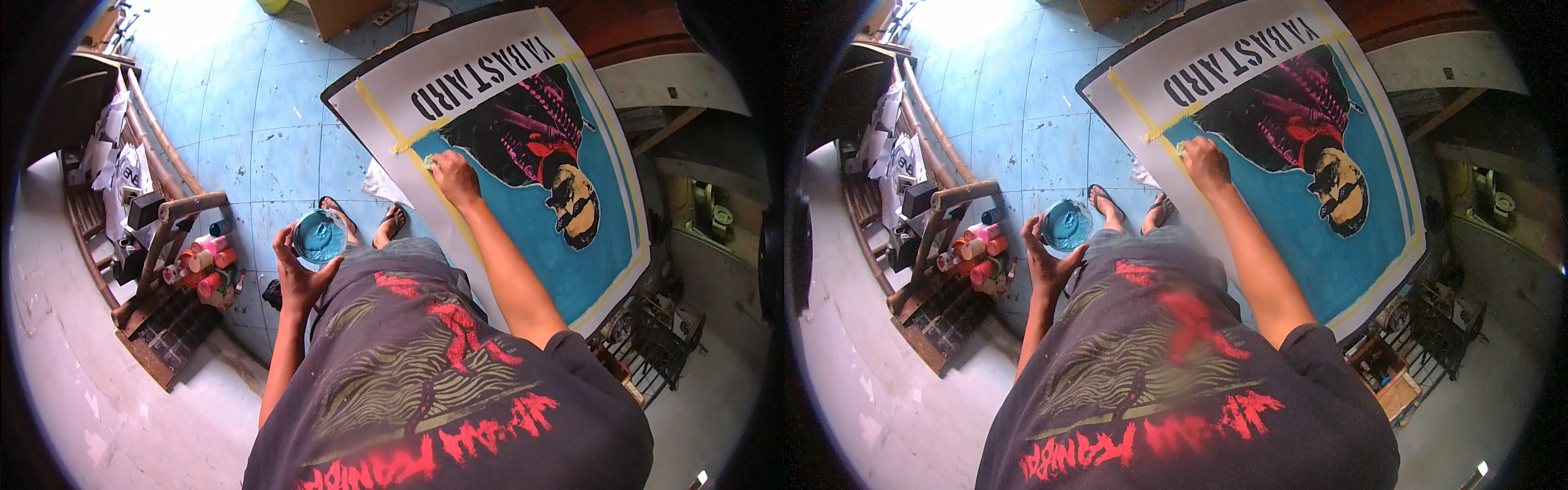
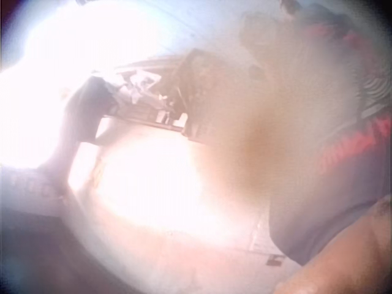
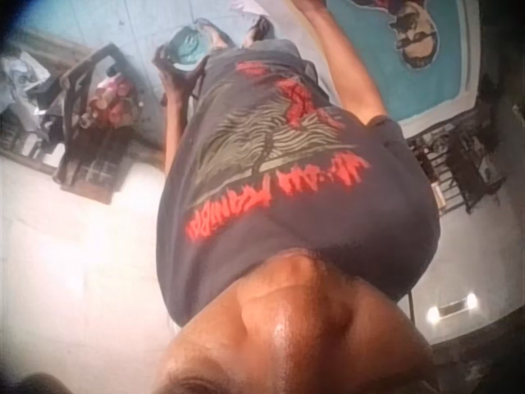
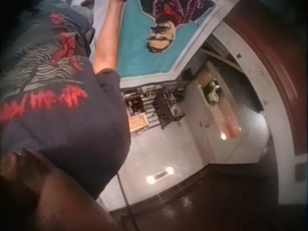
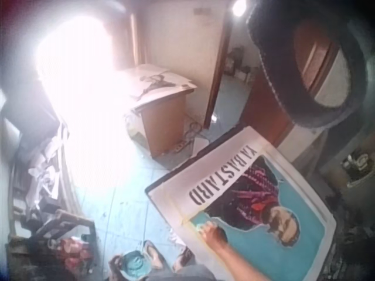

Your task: The person paints a large poster with blue paint using a brush. They dip the brush into a paint container, apply paint to the poster, and occasionally walk around the room to retrieve more paint or adjust their position.

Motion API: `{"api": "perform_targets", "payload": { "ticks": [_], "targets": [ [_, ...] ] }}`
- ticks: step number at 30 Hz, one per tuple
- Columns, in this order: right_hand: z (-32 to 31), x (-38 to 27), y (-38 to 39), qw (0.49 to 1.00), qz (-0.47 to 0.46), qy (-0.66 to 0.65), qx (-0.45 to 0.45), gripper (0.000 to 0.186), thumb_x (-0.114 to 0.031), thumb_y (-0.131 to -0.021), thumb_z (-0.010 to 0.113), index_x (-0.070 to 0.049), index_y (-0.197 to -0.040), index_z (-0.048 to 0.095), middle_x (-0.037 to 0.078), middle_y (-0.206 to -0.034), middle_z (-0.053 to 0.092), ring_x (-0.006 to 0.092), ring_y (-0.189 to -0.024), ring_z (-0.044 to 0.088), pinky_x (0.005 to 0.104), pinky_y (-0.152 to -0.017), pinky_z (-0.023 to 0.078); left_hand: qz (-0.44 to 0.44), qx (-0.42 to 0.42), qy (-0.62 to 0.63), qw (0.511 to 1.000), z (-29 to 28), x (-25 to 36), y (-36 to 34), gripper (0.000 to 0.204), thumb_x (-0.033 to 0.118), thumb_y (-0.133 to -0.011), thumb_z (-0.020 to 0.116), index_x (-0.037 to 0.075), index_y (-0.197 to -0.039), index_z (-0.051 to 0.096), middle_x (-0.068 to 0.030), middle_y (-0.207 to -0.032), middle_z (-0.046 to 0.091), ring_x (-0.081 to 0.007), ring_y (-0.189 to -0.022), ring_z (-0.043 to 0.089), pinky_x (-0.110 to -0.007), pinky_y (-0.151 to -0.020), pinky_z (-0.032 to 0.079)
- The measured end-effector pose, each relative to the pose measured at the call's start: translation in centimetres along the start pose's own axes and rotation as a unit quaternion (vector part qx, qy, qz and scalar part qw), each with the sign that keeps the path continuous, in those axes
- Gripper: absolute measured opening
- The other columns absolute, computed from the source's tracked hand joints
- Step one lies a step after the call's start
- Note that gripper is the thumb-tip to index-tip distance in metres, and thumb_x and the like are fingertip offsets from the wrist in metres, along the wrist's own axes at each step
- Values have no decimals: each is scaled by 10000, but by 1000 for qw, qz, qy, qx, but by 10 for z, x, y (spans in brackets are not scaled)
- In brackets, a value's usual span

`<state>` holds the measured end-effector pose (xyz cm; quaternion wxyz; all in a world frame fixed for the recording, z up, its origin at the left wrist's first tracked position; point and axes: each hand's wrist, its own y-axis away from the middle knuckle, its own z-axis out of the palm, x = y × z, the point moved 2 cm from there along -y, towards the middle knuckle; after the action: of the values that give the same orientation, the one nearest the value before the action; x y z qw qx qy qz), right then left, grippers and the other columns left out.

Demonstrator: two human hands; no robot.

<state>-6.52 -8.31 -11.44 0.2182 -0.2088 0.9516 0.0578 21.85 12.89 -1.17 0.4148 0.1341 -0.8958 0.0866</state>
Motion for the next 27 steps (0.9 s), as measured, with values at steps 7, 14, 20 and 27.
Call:
{"api": "perform_targets", "payload": {
  "ticks": [7, 14, 20, 27],
  "targets": [
    [0, 3, 0, 999, -5, -37, 25, 165, -108, -834, 674, -48, -987, 687, 122, -936, 660, 335, -902, 643, 435, -781, 524, -9, -10, 3, 1000, 1, 1, 1, 1041, 166, -605, 927, 49, -1388, 251, -204, -1307, 452, -366, -1247, 513, -445, -1035, 444],
    [-1, 1, -8, 999, -16, -37, -2, 160, -126, -841, 654, -66, -985, 685, 139, -957, 652, 341, -929, 635, 447, -811, 529, -21, -22, 11, 999, 3, -3, 2, 1052, 173, -605, 932, 53, -1394, 247, -205, -1319, 447, -359, -1260, 503, -447, -1051, 433],
    [-4, 10, 5, 1000, -14, -27, 2, 158, -99, -835, 656, -48, -980, 689, 136, -928, 656, 346, -888, 639, 440, -788, 526, -13, -7, 34, 999, 5, -1, 2, 1027, 205, -615, 931, 74, -1394, 275, -230, -1306, 508, -340, -1223, 535, -436, -1020, 440],
    [-5, 15, 30, 999, 2, -42, -1, 156, -97, -827, 655, -54, -975, 681, 135, -954, 651, 346, -917, 633, 448, -821, 520, -17, -16, 50, 998, 5, 3, 0, 1020, 197, -627, 923, 74, -1400, 269, -231, -1323, 500, -334, -1234, 526, -435, -1032, 431]
  ]
}}
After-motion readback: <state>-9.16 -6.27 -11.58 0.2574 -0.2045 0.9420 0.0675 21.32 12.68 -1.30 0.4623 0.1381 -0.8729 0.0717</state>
